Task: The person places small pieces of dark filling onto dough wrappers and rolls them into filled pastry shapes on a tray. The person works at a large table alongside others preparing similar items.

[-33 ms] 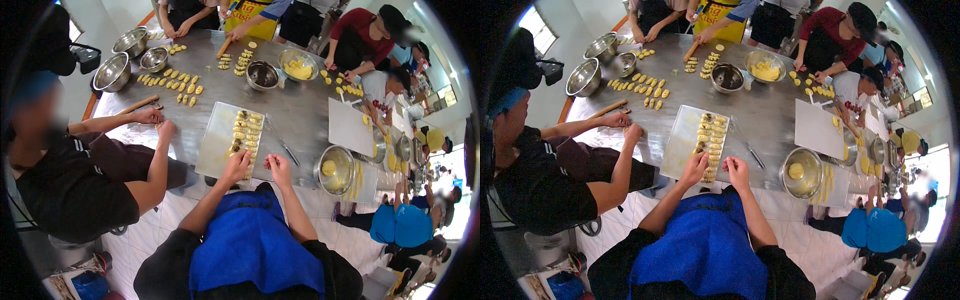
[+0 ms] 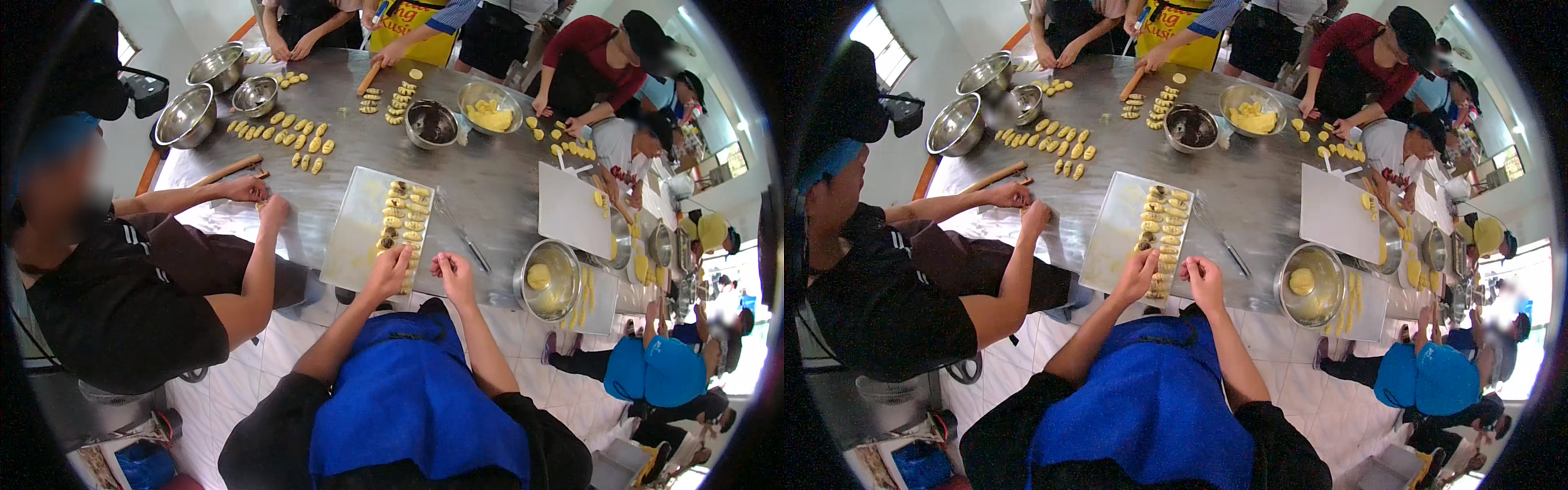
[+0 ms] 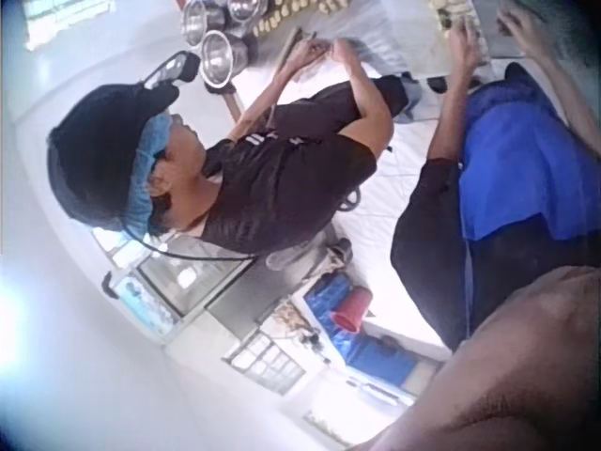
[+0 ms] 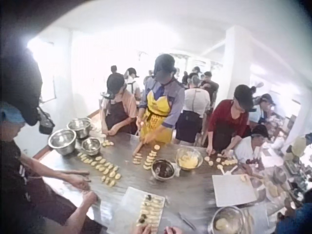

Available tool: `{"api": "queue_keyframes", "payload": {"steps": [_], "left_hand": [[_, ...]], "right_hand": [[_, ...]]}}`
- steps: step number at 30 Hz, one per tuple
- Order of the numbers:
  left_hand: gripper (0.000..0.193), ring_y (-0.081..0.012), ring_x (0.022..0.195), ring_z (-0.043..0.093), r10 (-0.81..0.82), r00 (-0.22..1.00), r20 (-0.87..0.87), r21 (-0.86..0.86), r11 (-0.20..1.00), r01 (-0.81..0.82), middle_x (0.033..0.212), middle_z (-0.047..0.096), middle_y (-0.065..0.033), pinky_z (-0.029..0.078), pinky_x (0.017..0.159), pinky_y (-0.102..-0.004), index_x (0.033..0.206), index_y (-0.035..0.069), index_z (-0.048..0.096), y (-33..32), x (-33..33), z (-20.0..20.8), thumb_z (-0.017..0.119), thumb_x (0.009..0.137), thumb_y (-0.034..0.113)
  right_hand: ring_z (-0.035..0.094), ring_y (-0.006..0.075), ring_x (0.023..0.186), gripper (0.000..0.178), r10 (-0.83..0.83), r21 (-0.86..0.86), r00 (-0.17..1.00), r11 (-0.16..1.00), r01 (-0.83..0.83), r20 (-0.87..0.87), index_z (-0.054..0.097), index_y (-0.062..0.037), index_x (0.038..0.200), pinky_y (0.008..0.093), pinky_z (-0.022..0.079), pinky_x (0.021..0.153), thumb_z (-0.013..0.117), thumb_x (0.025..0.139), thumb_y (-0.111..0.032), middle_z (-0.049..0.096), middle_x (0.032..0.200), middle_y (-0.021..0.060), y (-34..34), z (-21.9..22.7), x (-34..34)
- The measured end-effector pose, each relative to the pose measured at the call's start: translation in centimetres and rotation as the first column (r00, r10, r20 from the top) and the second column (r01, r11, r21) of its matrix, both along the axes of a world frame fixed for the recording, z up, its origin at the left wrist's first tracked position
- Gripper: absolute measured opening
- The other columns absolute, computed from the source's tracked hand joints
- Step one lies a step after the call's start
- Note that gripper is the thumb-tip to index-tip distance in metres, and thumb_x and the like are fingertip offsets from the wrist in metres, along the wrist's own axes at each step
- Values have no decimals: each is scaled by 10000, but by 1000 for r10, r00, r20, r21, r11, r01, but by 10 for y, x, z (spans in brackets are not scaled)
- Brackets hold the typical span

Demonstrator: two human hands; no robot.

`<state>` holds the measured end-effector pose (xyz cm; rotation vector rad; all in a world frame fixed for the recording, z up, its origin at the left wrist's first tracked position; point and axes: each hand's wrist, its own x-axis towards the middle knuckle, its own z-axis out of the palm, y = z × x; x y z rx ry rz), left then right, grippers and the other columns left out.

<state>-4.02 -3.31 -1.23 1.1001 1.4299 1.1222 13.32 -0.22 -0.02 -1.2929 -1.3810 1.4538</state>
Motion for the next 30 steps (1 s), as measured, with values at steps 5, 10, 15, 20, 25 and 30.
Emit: {"api": "queue_keyframes", "payload": {"steps": [5, 10, 15, 20, 25, 30], "left_hand": [[457, -160, 560, 375, 27, 998, -59, 116, 993, -20, 575, 394, -135, 358, 532, -391, 740, -53, 485, 4, 0, -22, 438, 1005, 316], [472, -141, 555, 354, -9, 1000, -27, 115, 993, 12, 559, 373, -93, 347, 519, -385, 717, -48, 471, 5, -1, -17, 438, 1008, 323], [465, -135, 559, 346, -92, 991, -93, 60, 993, 98, 557, 352, -69, 336, 518, -376, 719, -45, 467, 9, 6, 11, 437, 1008, 318], [466, -140, 559, 337, -169, 975, -147, 50, 983, 178, 563, 339, -70, 323, 521, -379, 709, -42, 454, 15, 13, 4, 451, 1001, 322], [509, -137, 542, 318, -230, 951, -207, 50, 968, 246, 553, 309, -62, 299, 498, -392, 643, -37, 415, 16, 24, 5, 479, 985, 335], [546, -120, 527, 289, -232, 959, -163, 10, 972, 237, 535, 277, -49, 276, 469, -390, 611, -37, 396, 12, 25, 1, 483, 987, 349]], "right_hand": [[581, 92, 617, 256, 8, 53, 1000, 999, -8, 7, 639, 23, 863, 246, 487, 594, 546, 968, -192, 621, 688, 41, 4, 1, -9], [508, 70, 586, 266, -14, 69, 999, 998, 12, 31, 631, 5, 849, 227, 433, 560, 535, 979, -207, 547, 639, 4, 2, 2, 1], [535, 63, 586, 248, -109, 83, 994, 991, 109, -8, 650, 0, 842, 225, 431, 544, 556, 960, -197, 578, 647, 7, -3, -9, 18], [524, 61, 578, 260, -153, 67, 988, 986, 152, 15, 649, 0, 826, 223, 414, 530, 559, 960, -204, 571, 637, 4, -9, -5, 30], [520, 68, 599, 281, -190, 47, 982, 981, 190, 4, 645, -3, 839, 232, 435, 564, 558, 969, -236, 564, 654, 7, -14, -6, 40], [484, 54, 557, 276, -176, 69, 984, 982, 177, -19, 631, 1, 812, 222, 380, 510, 564, 960, -221, 534, 611, -10, -14, -7, 38]]}}
